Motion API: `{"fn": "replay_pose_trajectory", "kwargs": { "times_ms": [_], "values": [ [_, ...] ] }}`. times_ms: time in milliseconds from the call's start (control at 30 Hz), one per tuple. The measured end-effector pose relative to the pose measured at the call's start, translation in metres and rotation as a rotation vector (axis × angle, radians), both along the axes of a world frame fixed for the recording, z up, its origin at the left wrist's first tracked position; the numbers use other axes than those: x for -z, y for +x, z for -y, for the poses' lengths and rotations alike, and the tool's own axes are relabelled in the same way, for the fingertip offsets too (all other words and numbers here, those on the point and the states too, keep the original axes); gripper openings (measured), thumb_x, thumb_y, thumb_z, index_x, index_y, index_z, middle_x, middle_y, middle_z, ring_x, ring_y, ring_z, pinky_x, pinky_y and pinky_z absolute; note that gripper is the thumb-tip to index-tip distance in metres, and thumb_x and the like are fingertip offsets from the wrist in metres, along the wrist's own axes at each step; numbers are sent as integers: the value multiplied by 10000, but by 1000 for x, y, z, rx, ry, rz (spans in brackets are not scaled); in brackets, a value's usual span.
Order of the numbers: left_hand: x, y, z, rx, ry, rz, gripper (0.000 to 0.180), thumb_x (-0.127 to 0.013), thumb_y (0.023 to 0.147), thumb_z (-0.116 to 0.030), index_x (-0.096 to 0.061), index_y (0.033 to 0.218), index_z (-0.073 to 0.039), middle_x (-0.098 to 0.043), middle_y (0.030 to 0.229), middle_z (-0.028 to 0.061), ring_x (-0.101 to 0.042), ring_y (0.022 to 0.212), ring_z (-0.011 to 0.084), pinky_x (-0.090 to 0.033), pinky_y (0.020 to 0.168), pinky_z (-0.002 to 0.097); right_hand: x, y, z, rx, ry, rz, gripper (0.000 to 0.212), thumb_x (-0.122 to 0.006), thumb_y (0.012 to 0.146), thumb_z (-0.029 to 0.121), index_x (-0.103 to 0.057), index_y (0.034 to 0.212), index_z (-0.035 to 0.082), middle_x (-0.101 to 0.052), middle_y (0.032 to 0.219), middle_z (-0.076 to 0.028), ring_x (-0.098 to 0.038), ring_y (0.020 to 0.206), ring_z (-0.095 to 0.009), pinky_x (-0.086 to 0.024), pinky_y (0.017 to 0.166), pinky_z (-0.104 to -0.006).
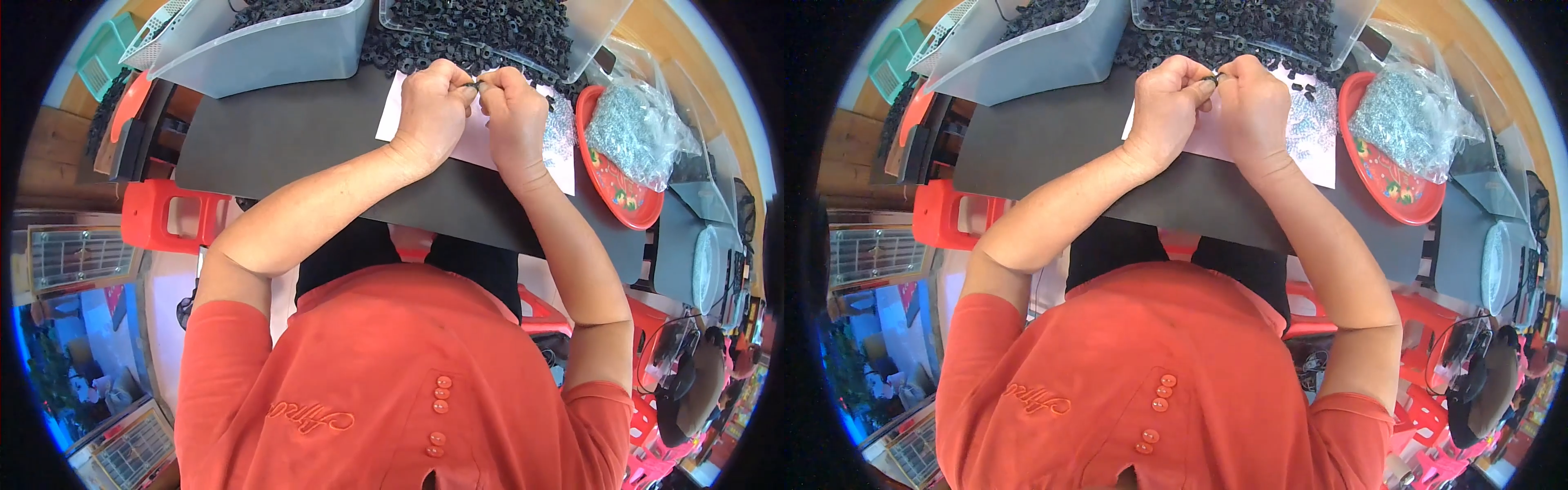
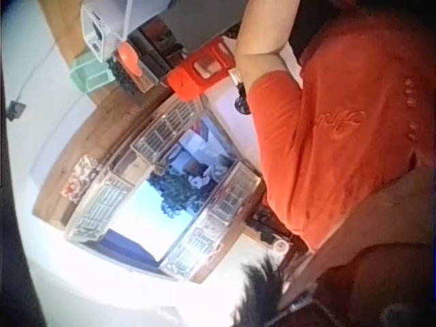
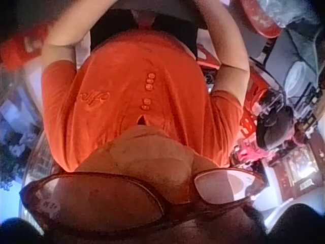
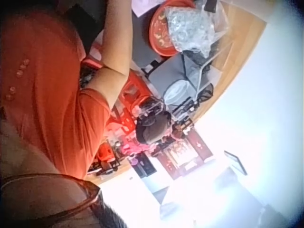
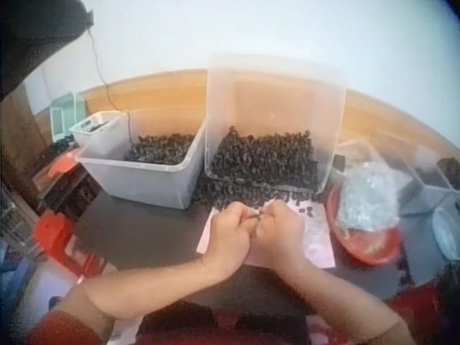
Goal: Manual assembly of small black plastic rings onto a template or other components at a workbench.
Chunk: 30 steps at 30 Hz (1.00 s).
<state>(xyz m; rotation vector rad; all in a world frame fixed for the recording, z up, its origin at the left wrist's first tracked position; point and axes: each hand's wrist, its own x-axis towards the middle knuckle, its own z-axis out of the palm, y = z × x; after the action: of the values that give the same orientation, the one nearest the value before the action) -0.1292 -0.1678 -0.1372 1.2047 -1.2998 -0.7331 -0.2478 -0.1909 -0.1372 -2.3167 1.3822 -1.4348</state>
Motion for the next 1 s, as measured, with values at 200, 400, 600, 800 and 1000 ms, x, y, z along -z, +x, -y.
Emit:
{"fn": "replay_pose_trajectory", "kwargs": {
  "times_ms": [200, 400, 600, 800, 1000],
  "values": [
    [-2, 3, 1, 47, 27, -98, 34, -595, 834, 10, -588, 800, 7, -613, 641, 44, -532, 529, 75, -422, 450, 228, -7, -5, 1, -176, 254, 188, 152, -547, 816, 105, -648, 847, -4, -643, 705, -155, -621, 600, -290, -478, 584, -379],
    [-3, 1, 0, 56, 27, -43, 26, -594, 835, 14, -593, 809, 7, -607, 629, 42, -529, 521, 73, -421, 444, 231, -11, -10, -1, -154, 319, 176, 157, -545, 809, 105, -648, 818, -13, -642, 688, -159, -626, 616, -313, -482, 590, -389],
    [2, 1, 2, 55, 29, -5, 20, -599, 825, 8, -595, 806, 9, -605, 626, 39, -524, 521, 71, -417, 448, 231, -5, -7, 0, -71, 73, -20, 114, -548, 784, 90, -619, 767, 2, -648, 729, -180, -632, 627, -334, -493, 579, -415],
    [1, -2, 0, 13, 44, -18, 26, -599, 823, 6, -600, 798, 5, -608, 639, 37, -527, 552, 66, -414, 479, 229, 1, 1, -2, 57, -70, -124, 62, -579, 752, 83, -586, 738, 23, -640, 734, -163, -637, 638, -324, -506, 559, -409],
    [-7, 0, 3, 31, 51, -95, 15, -595, 842, 1, -605, 833, 7, -617, 669, 47, -554, 583, 81, -435, 512, 231, -4, 0, -1, 3, -66, -35, 92, -602, 761, 87, -612, 817, 15, -636, 728, -151, -638, 637, -308, -508, 572, -396]
  ]
}}
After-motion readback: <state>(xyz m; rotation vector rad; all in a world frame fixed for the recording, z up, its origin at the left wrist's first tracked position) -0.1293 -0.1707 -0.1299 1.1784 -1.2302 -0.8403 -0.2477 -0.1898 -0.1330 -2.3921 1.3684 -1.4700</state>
